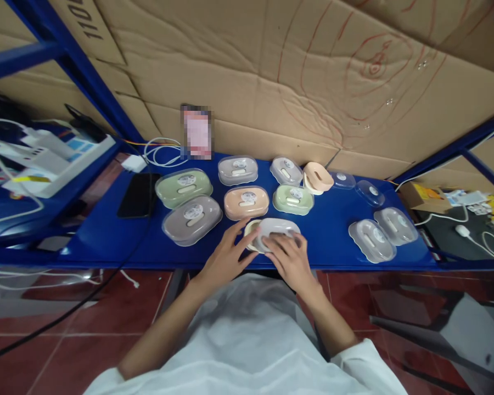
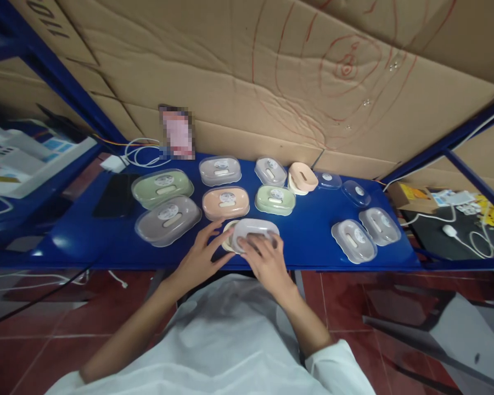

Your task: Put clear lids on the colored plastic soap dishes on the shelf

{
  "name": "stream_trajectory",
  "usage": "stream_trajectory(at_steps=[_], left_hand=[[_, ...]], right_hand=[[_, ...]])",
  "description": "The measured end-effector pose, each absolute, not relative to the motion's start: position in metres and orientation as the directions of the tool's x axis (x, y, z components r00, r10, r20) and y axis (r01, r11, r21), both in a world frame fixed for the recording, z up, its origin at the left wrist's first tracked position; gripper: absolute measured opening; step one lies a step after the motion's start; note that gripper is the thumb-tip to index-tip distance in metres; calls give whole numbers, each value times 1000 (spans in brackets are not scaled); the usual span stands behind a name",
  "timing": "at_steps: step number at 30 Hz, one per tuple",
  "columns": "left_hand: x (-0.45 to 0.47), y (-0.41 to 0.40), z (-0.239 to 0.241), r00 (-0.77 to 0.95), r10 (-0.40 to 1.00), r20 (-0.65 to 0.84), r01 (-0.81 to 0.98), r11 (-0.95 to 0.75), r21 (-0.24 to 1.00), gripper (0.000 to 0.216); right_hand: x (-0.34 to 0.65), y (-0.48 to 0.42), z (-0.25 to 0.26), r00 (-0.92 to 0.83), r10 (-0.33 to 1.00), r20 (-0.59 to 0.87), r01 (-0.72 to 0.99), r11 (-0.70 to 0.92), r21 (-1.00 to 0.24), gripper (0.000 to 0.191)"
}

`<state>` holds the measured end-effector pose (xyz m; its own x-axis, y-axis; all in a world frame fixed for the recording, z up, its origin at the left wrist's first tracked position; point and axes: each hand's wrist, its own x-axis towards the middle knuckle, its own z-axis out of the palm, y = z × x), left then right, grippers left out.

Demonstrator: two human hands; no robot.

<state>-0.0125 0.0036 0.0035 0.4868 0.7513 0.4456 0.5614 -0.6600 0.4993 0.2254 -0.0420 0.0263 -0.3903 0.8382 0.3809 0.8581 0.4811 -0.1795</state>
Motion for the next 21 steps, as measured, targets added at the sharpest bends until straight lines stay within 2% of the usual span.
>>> stream_trajectory(at_steps=[3, 13, 21], left_hand=[[-13, 6, 4, 533, 723, 439, 545, -690, 476, 57], [-11, 7, -3, 449, 795, 408, 568, -606, 556, 51], [-12, 9, -3, 484, 781, 395, 574, -624, 531, 47]], right_hand=[[213, -32, 27, -465, 825, 320, 826, 535, -179, 43], [210, -14, 25, -530, 781, 331, 805, 586, -95, 38], [209, -18, 24, -573, 763, 299, 747, 637, -192, 45]])
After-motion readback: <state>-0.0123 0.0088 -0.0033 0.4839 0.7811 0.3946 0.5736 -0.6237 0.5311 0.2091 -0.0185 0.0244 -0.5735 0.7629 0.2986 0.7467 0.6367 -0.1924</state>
